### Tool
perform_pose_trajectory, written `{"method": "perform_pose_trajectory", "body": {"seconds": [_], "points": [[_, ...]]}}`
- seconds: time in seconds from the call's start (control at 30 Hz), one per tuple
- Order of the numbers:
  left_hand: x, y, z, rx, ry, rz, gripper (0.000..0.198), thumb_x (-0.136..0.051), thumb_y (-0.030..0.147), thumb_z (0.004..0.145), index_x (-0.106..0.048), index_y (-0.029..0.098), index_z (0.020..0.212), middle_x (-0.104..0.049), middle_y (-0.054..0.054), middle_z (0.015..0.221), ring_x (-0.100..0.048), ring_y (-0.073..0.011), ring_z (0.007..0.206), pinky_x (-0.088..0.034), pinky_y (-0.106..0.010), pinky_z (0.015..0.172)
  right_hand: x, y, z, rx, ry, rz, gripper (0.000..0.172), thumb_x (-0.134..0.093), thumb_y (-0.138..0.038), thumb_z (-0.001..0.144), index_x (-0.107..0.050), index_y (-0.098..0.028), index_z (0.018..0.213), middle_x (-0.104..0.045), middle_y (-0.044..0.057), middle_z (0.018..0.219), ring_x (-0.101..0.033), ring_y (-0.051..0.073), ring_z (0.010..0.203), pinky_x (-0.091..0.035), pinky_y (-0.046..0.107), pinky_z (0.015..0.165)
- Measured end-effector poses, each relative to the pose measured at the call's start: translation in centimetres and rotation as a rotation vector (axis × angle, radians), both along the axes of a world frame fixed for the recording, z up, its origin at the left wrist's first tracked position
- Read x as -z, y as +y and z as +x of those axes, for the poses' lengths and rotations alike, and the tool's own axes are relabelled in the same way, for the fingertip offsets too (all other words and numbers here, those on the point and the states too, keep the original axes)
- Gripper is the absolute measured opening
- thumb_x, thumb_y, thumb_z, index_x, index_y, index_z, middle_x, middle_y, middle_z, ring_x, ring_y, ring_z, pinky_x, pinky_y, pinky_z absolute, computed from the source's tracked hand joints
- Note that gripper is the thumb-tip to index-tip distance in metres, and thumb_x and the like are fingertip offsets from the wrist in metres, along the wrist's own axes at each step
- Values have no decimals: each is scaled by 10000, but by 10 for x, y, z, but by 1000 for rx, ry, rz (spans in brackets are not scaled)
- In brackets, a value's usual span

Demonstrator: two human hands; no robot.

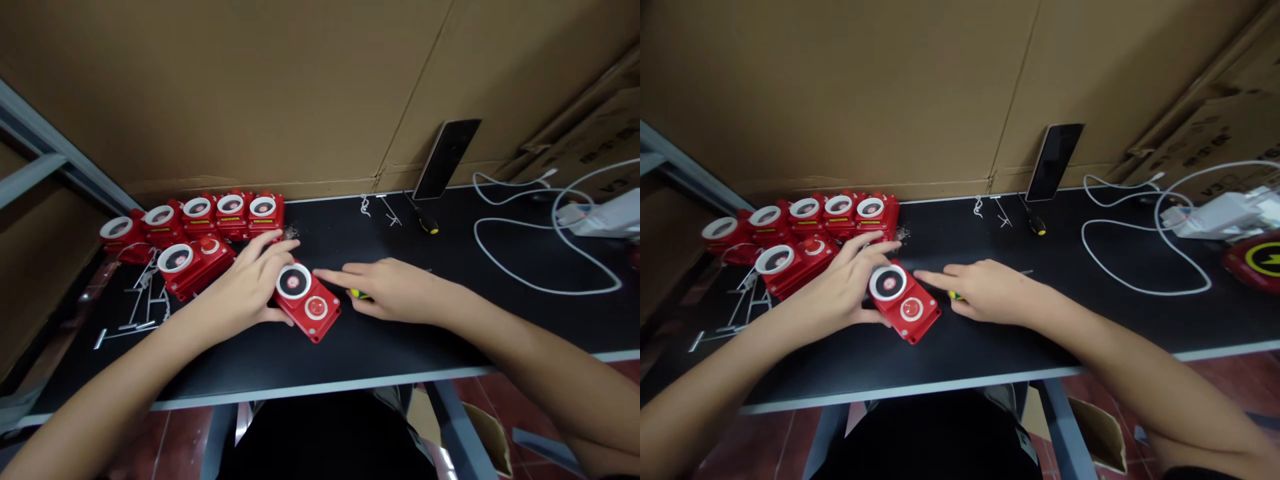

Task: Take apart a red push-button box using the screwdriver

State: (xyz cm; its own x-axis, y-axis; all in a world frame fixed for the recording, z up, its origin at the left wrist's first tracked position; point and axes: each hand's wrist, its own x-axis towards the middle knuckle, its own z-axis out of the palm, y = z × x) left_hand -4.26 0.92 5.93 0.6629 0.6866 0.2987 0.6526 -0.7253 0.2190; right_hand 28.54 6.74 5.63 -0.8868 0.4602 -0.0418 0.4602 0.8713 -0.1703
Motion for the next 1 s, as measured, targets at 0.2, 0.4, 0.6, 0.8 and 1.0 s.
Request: {"method": "perform_pose_trajectory", "body": {"seconds": [0.2, 0.4, 0.6, 0.8, 1.0], "points": [[12, -5, 6, -103, -75, -237, 935, -991, 518, 951, -405, 224, 1618, -702, -232, 1579, -795, -423, 1373, -675, -574, 1157, 2, 13, 11, 68, 532, 80, 654, -581, -94, 1038, -515, -75, 1688, -676, 229, 1415, -775, 246, 983, -694, 392, 872], [9, -3, 18, -140, 25, -288, 832, -930, 664, 964, -559, 163, 1516, -726, -223, 1500, -760, -418, 1341, -633, -527, 1156, -19, 11, 19, 160, 806, 186, 515, -755, -286, 1155, -578, -303, 1639, -859, 42, 1164, -834, 261, 1019, -681, 445, 989], [2, -1, 17, -134, 67, -339, 804, -848, 763, 985, -610, 148, 1445, -741, -208, 1400, -743, -413, 1266, -617, -528, 1129, -18, 16, 19, 268, 1084, 35, 224, -822, -464, 1127, -720, -304, 1247, -808, -5, 929, -785, 210, 752, -606, 364, 679], [0, -4, 18, -161, 75, -372, 679, -790, 718, 1021, -615, 177, 1392, -742, -185, 1358, -747, -403, 1221, -622, -524, 1097, -22, 14, 7, 256, 1355, -381, 265, -807, -501, 1139, -631, -304, 1161, -816, -3, 915, -585, 127, 465, -353, 280, 347], [1, -7, 18, -171, 71, -363, 695, -800, 702, 1016, -607, 157, 1401, -733, -190, 1342, -754, -403, 1202, -629, -536, 1097, -24, 7, 5, 236, 1356, -476, 291, -829, -484, 1129, -620, -285, 1170, -805, 19, 914, -599, 129, 481, -418, 269, 353]]}}
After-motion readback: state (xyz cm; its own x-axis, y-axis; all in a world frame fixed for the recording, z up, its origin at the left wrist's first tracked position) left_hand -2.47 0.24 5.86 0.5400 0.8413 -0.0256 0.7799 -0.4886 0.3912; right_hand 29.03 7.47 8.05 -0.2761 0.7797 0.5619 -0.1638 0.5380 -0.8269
